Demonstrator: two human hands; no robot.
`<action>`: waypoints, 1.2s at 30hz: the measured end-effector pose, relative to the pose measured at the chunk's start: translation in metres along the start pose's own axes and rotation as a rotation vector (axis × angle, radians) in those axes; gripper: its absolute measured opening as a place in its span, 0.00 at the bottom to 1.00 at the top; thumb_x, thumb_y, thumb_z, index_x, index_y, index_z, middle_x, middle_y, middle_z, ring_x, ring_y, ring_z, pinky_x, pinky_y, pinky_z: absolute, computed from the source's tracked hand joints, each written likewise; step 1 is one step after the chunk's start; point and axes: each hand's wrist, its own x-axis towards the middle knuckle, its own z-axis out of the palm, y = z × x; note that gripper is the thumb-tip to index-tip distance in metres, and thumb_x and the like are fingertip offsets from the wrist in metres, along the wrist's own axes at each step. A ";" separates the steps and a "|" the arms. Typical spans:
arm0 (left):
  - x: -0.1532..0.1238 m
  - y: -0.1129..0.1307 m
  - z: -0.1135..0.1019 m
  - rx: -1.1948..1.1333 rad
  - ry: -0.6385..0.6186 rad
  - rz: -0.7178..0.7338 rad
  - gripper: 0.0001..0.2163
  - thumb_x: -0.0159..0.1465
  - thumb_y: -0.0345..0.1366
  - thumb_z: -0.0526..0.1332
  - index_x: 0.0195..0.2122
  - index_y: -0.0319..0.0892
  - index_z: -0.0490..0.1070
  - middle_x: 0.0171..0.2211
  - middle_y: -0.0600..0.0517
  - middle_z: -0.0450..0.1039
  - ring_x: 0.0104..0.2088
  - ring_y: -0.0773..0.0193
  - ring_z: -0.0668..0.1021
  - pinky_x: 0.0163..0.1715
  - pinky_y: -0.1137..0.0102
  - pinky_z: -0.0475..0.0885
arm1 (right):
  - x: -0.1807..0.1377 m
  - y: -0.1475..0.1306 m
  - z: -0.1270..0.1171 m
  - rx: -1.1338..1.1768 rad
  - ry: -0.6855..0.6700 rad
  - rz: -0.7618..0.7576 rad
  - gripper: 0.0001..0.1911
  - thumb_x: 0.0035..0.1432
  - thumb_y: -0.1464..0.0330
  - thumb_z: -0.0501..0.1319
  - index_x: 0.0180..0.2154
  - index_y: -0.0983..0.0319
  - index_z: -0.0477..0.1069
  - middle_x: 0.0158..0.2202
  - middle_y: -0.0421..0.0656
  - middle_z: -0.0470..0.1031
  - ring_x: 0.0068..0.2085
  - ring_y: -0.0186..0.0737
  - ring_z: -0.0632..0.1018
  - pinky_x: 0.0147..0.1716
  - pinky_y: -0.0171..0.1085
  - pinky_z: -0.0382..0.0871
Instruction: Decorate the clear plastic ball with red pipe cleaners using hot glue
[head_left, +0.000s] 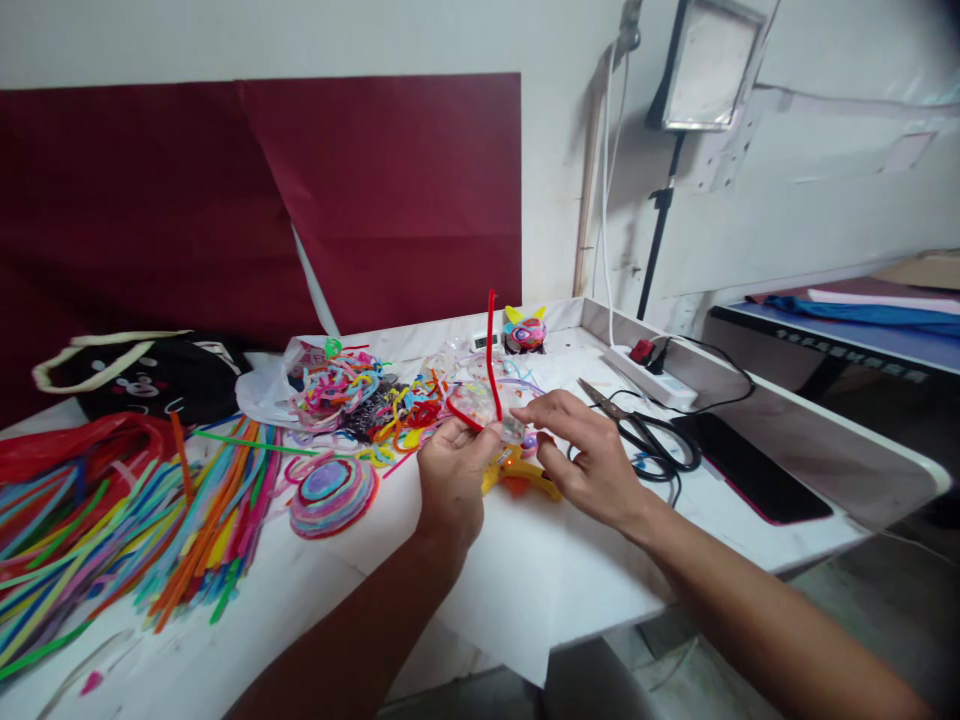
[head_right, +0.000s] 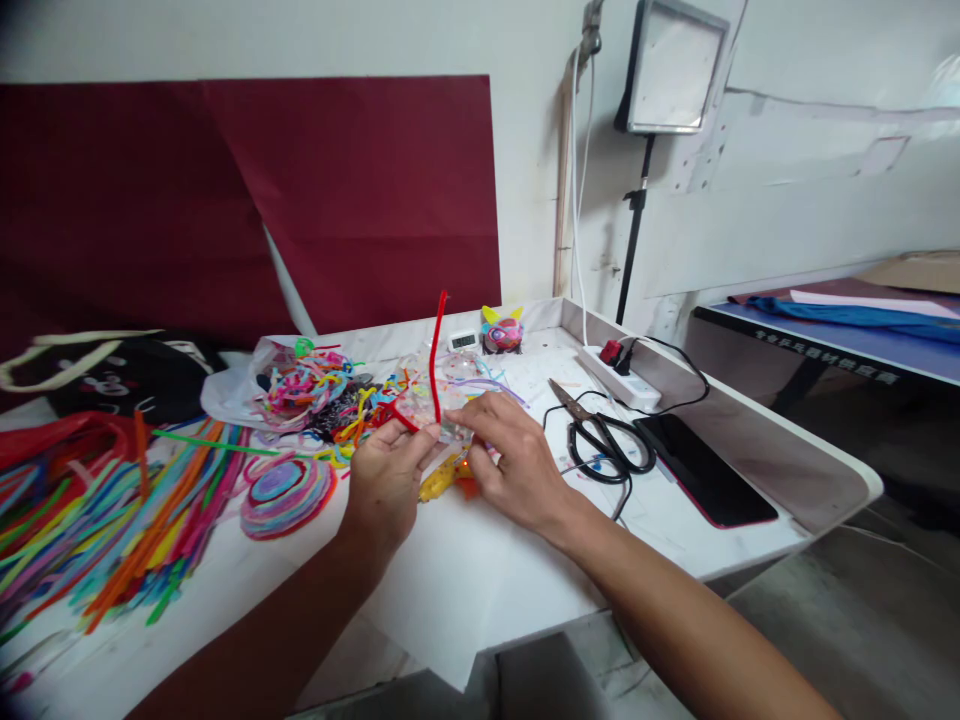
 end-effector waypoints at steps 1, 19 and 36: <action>0.001 0.001 -0.003 0.006 0.007 0.006 0.13 0.49 0.31 0.70 0.35 0.37 0.74 0.32 0.49 0.80 0.34 0.62 0.81 0.39 0.67 0.74 | 0.001 0.001 -0.003 -0.013 -0.006 0.039 0.21 0.53 0.81 0.53 0.45 0.61 0.74 0.37 0.45 0.75 0.39 0.39 0.76 0.38 0.40 0.71; 0.012 0.018 -0.049 -0.009 0.140 0.006 0.14 0.44 0.28 0.71 0.34 0.35 0.77 0.31 0.49 0.80 0.34 0.64 0.81 0.39 0.71 0.76 | -0.013 0.040 -0.007 -0.354 -0.955 0.367 0.18 0.58 0.66 0.60 0.50 0.60 0.74 0.46 0.49 0.79 0.42 0.44 0.79 0.39 0.37 0.68; 0.016 0.021 -0.070 -0.098 0.114 -0.021 0.16 0.46 0.30 0.71 0.37 0.36 0.77 0.35 0.48 0.81 0.38 0.60 0.81 0.46 0.63 0.75 | 0.005 0.036 -0.021 -0.176 -0.873 0.508 0.12 0.62 0.65 0.53 0.42 0.63 0.71 0.34 0.46 0.77 0.31 0.41 0.75 0.31 0.38 0.67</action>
